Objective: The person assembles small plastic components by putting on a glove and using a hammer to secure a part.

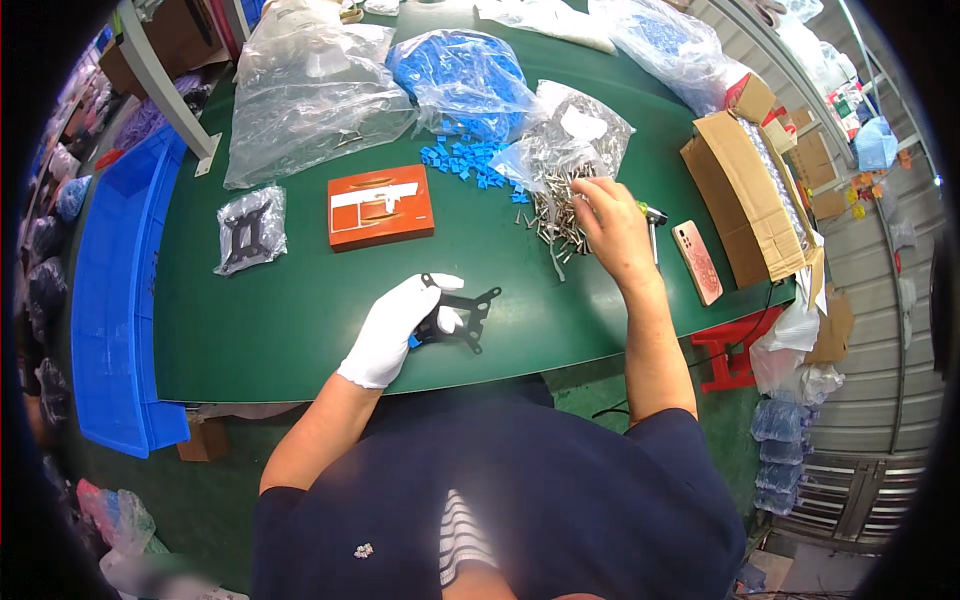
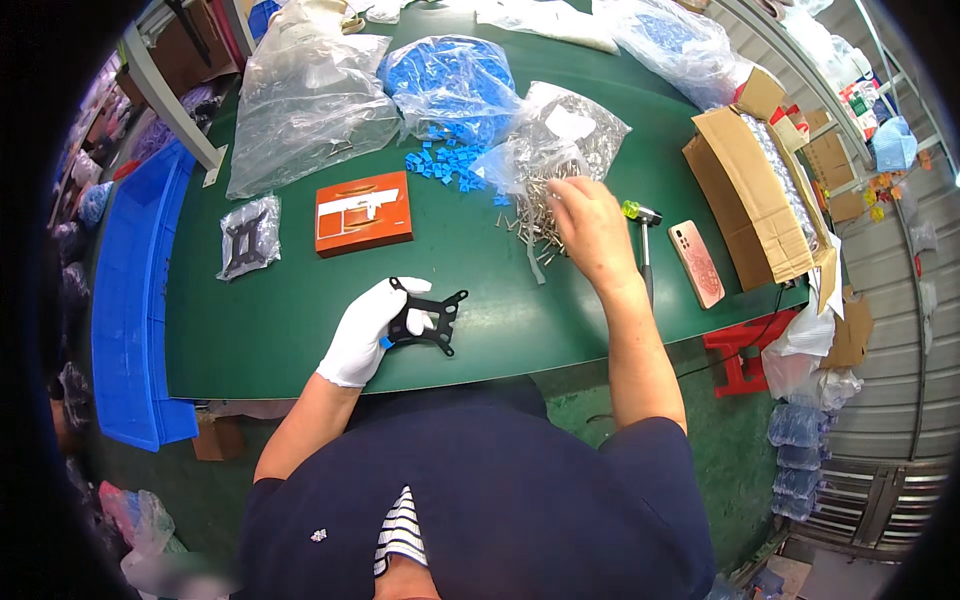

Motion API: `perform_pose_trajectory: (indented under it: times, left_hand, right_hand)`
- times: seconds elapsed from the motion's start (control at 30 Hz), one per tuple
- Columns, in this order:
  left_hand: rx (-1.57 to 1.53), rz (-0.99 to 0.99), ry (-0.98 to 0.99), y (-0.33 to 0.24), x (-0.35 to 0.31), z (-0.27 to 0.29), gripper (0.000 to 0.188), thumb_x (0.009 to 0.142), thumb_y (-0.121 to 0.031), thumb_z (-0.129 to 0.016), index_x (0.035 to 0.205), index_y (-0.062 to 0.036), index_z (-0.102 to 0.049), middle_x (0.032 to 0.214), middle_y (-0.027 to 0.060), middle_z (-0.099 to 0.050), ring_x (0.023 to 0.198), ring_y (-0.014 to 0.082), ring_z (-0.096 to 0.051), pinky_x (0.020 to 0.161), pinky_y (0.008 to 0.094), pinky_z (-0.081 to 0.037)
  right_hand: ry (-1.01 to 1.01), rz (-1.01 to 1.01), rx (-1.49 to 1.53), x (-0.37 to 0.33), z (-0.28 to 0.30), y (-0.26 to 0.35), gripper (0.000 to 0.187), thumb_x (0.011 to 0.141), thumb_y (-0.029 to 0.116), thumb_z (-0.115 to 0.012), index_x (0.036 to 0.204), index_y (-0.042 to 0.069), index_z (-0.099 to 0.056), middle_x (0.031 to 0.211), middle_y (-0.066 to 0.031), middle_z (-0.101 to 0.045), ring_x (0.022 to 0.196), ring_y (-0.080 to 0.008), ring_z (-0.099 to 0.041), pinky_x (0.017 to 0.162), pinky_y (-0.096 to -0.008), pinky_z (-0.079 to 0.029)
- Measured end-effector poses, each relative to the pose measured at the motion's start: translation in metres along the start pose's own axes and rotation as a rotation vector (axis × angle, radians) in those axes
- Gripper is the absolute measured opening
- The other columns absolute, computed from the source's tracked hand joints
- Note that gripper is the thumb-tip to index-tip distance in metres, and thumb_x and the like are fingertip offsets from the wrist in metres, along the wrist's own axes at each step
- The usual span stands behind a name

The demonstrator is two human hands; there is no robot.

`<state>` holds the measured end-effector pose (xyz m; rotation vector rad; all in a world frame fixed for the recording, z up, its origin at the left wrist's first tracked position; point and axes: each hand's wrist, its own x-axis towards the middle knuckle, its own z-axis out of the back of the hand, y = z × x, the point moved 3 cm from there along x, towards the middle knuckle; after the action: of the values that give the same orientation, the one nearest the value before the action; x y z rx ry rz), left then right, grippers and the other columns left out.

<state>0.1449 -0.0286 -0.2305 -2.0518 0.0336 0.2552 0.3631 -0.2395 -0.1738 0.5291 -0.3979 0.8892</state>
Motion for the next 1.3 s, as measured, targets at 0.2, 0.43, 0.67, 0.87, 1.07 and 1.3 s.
perform_pose_trajectory:
  times: [0.2,0.43,0.67,0.87,1.07,1.3]
  left_hand:
    - [-0.016,-0.016,-0.004,0.001,0.002,0.0,0.032,0.105,-0.022,-0.048,0.125,-0.0007,-0.061,0.086,0.0049,-0.067,0.083,0.0125,-0.064,0.081,0.0279,-0.051]
    - [0.0,0.026,0.028,0.002,0.004,0.0,0.04,0.102,-0.019,-0.048,0.135,0.0031,-0.051,0.095,0.0096,-0.068,0.087,0.0173,-0.066,0.073,0.03,-0.056]
    - [-0.009,0.003,0.01,0.001,0.004,0.003,0.043,0.102,-0.017,-0.049,0.142,-0.0002,-0.047,0.094,0.0073,-0.066,0.088,0.0143,-0.064,0.071,0.0264,-0.055]
    - [-0.014,0.011,0.059,0.001,0.002,0.001,0.045,0.102,-0.017,-0.05,0.142,0.0033,-0.045,0.093,0.0074,-0.067,0.087,0.0145,-0.065,0.069,0.0266,-0.055]
    - [-0.021,0.028,0.027,0.005,0.0,0.002,0.044,0.102,-0.018,-0.05,0.141,0.003,-0.047,0.093,0.0069,-0.067,0.084,0.0135,-0.064,0.069,0.026,-0.054]
    - [0.344,-0.004,-0.016,-0.002,0.003,-0.003,0.036,0.102,-0.021,-0.052,0.134,-0.0042,-0.058,0.09,0.0014,-0.066,0.076,0.0069,-0.059,0.066,0.0215,-0.048]
  right_hand:
    - [0.182,0.064,-0.045,-0.028,0.015,0.004,0.011,0.089,0.013,-0.066,0.099,0.007,-0.068,0.086,-0.0075,-0.061,0.084,-0.0299,-0.06,0.075,-0.0421,-0.046]
    - [0.177,0.099,0.142,-0.021,-0.001,0.05,0.012,0.088,0.01,-0.067,0.099,0.005,-0.068,0.085,-0.0102,-0.06,0.08,-0.0303,-0.061,0.075,-0.0404,-0.049]
    - [0.362,0.119,-0.142,-0.003,-0.043,0.023,0.02,0.087,0.011,-0.066,0.106,0.006,-0.066,0.091,-0.0117,-0.057,0.089,-0.0318,-0.061,0.078,-0.0427,-0.051]
    - [0.343,0.174,-0.13,-0.003,-0.042,0.012,0.012,0.087,0.011,-0.066,0.097,0.005,-0.066,0.09,-0.0114,-0.057,0.089,-0.0325,-0.061,0.077,-0.0422,-0.051]
    - [0.06,-0.181,0.373,-0.01,-0.02,0.01,0.017,0.093,0.008,-0.067,0.11,0.002,-0.065,0.097,-0.005,-0.068,0.084,-0.0123,-0.065,0.07,-0.0264,-0.051]
    - [0.387,-0.334,1.065,-0.023,-0.024,0.085,0.033,0.099,0.004,-0.058,0.132,0.0,-0.058,0.096,-0.0058,-0.065,0.08,-0.0103,-0.064,0.069,-0.0237,-0.052]
